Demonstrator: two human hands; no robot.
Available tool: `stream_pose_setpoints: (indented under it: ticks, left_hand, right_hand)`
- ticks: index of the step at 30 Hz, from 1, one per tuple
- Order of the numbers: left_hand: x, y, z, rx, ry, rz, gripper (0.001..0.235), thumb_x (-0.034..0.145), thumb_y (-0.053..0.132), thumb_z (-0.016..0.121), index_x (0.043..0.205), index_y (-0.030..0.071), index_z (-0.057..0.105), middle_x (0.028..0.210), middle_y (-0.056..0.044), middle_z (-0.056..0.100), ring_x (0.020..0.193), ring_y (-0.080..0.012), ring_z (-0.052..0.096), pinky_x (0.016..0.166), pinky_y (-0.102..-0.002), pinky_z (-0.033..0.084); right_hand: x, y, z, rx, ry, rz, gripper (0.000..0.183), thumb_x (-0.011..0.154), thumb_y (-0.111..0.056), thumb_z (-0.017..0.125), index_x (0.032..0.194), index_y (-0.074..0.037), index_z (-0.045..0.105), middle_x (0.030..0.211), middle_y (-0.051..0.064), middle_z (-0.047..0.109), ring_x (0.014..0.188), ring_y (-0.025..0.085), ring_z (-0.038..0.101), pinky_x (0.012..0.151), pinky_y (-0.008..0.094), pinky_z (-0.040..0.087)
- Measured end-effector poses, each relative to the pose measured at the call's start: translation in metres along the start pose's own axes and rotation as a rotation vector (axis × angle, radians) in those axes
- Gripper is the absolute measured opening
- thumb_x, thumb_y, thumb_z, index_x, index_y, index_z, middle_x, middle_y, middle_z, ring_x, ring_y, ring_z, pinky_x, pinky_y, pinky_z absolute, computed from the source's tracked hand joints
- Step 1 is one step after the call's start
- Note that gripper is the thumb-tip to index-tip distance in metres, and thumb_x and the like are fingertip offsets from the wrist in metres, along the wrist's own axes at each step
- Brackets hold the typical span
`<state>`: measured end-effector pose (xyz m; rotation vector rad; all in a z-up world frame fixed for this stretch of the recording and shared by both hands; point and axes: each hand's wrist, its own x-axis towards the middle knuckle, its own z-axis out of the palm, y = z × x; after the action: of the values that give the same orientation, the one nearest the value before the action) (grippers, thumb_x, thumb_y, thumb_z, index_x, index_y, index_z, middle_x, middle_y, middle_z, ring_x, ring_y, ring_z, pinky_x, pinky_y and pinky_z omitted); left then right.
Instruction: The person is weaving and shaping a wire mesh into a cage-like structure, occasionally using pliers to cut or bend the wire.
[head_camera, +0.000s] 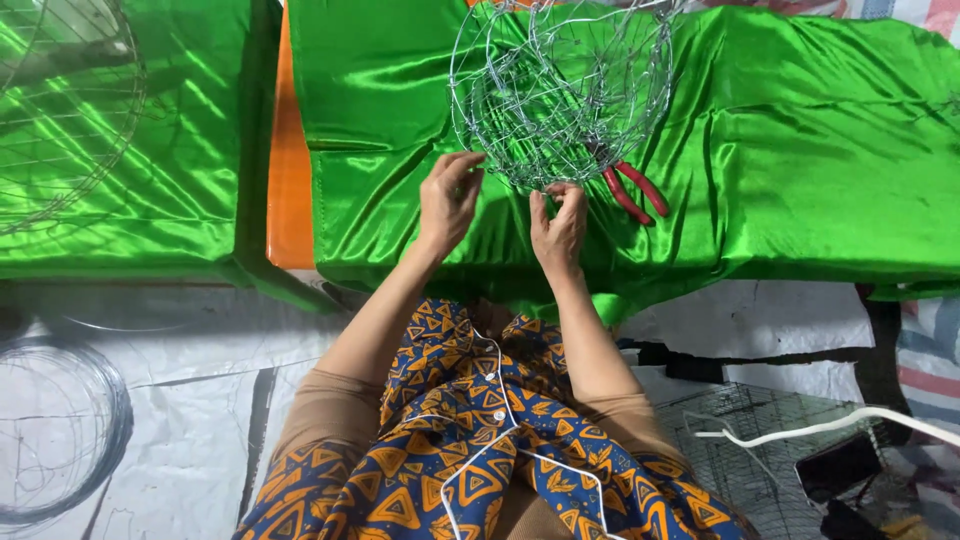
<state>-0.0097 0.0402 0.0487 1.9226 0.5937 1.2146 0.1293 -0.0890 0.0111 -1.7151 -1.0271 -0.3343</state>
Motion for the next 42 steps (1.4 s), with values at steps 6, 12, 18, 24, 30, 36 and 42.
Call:
stream_pose_setpoints:
  ticks: [6, 12, 18, 24, 30, 36, 42]
  left_hand:
    - [0.017, -0.004, -0.036, 0.005, 0.034, 0.023, 0.03, 0.096, 0.001, 0.067, 0.123, 0.012, 0.074, 0.109, -0.016, 0.068, 0.086, -0.0324, 0.075, 0.074, -0.038, 0.063]
    - [0.019, 0.0, -0.046, 0.014, 0.041, 0.022, 0.034, 0.098, 0.0, 0.068, 0.132, 0.005, 0.066, 0.11, -0.019, 0.067, 0.087, -0.0327, 0.074, 0.076, -0.039, 0.063]
    - [0.046, 0.009, -0.026, 0.134, 0.117, 0.232, 0.052, 0.09, 0.003, 0.078, 0.139, 0.009, 0.062, 0.132, -0.018, 0.056, 0.117, -0.0389, 0.065, 0.096, -0.047, 0.059]
    - [0.08, 0.038, -0.009, 0.239, 0.051, 0.246, 0.05, 0.089, -0.002, 0.079, 0.133, 0.01, 0.059, 0.149, -0.014, 0.046, 0.129, -0.0352, 0.062, 0.107, -0.044, 0.062]
    - [0.088, 0.031, 0.009, 0.289, -0.086, 0.288, 0.065, 0.097, 0.031, 0.086, 0.148, 0.016, 0.049, 0.16, -0.018, 0.033, 0.141, -0.0416, 0.054, 0.112, -0.05, 0.058]
    - [0.103, 0.033, 0.022, 0.262, -0.054, 0.297, 0.072, 0.099, 0.053, 0.079, 0.15, 0.017, 0.042, 0.161, -0.017, 0.032, 0.141, -0.043, 0.054, 0.113, -0.059, 0.058]
    - [0.119, 0.059, 0.012, 0.322, -0.156, 0.294, 0.075, 0.096, 0.037, 0.082, 0.15, 0.007, 0.04, 0.146, -0.022, 0.056, 0.135, -0.0399, 0.06, 0.121, -0.063, 0.037]
  right_hand:
    - [0.011, 0.013, -0.005, 0.088, 0.0, 0.048, 0.054, 0.099, -0.039, 0.072, 0.13, -0.001, 0.048, 0.093, 0.01, 0.068, 0.083, 0.025, 0.069, 0.079, 0.034, 0.057]
    - [0.027, 0.019, -0.022, 0.064, -0.136, -0.015, 0.05, 0.097, -0.032, 0.073, 0.133, -0.002, 0.053, 0.086, 0.012, 0.072, 0.073, 0.031, 0.07, 0.068, 0.04, 0.058]
    - [0.025, 0.02, -0.025, 0.075, -0.186, -0.018, 0.051, 0.094, -0.03, 0.077, 0.133, -0.005, 0.057, 0.085, 0.011, 0.073, 0.074, 0.03, 0.071, 0.068, 0.037, 0.06]
    - [0.029, 0.014, -0.035, 0.003, -0.273, -0.036, 0.055, 0.094, -0.018, 0.077, 0.14, -0.006, 0.05, 0.081, 0.001, 0.068, 0.068, 0.016, 0.06, 0.063, 0.031, 0.047]
    - [0.032, 0.004, -0.044, 0.029, -0.3, -0.016, 0.054, 0.093, -0.018, 0.076, 0.139, -0.005, 0.05, 0.089, 0.005, 0.067, 0.076, 0.02, 0.061, 0.07, 0.035, 0.049]
    - [0.031, 0.015, -0.038, 0.005, -0.274, -0.081, 0.05, 0.088, -0.009, 0.078, 0.131, 0.002, 0.056, 0.082, 0.006, 0.065, 0.069, 0.02, 0.058, 0.063, 0.033, 0.049]
    - [0.033, 0.016, -0.039, -0.004, -0.276, -0.089, 0.051, 0.088, -0.012, 0.077, 0.132, 0.0, 0.055, 0.078, 0.004, 0.065, 0.065, 0.019, 0.057, 0.062, 0.033, 0.047]
